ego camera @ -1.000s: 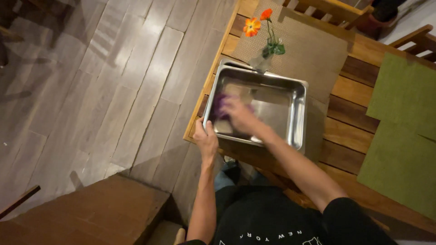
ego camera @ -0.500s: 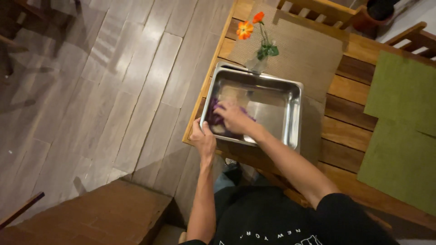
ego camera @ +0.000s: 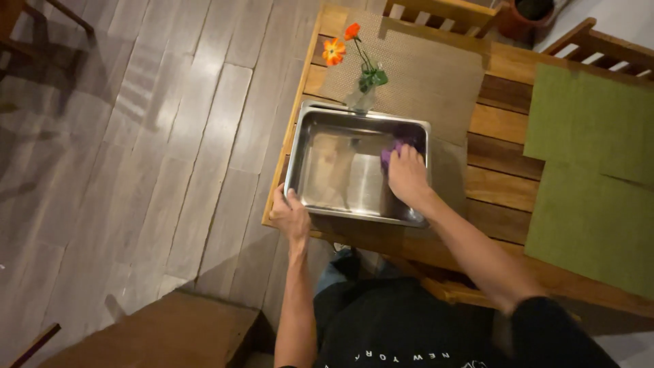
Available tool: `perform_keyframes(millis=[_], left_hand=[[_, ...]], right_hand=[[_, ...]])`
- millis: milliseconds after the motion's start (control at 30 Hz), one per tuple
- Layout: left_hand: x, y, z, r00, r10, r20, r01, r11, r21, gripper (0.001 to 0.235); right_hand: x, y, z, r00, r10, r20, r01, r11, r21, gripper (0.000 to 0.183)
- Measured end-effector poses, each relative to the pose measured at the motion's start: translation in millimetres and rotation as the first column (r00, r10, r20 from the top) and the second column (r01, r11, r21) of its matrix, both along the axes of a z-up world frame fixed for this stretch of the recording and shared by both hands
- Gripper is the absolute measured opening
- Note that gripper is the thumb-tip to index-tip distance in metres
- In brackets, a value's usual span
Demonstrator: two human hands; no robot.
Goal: Wiping and cleaning metal restaurant pans with a cloth on a dining table.
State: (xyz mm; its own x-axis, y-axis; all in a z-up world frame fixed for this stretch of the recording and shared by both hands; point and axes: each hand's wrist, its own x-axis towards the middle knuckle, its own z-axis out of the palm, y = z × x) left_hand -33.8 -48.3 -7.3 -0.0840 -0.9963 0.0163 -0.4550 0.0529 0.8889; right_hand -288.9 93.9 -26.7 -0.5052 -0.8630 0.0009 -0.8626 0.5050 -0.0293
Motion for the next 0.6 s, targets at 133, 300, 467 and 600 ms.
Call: perform_keyframes(millis=[133,300,467,600], left_hand=[[1.2,-2.7,-4.2,1.000,-0.011,0.022,0.012,0.999,-0.033,0.025],[0.3,-1.7,13.0,0.998,-0.014,0.059,0.007,0.992,0.125,0.027],[0.9,-3.0,-8.4,1.000,-0.010,-0.008,0.009,0.999,-0.044,0.026],[0.0,-1.3,-10.7,0.997,-0.019,-0.069,0.013,0.995,-0.095,0.025]], right_hand=[[2.0,-37.9,-20.0,0.999,-0.030,-0.025,0.028,0.997,-0.067,0.030],[62.1,-74.0,-4.3,0.883,0.275,0.380,-0.157,0.937,-0.311,0.059],[92.5,-83.7,16.2,0.720,0.480,0.501,-0.244,0.851,-0.465,0.073],[87.0,-56.9,58.0,0.723,0.430,0.541,-0.333,0.903,-0.273,0.062]])
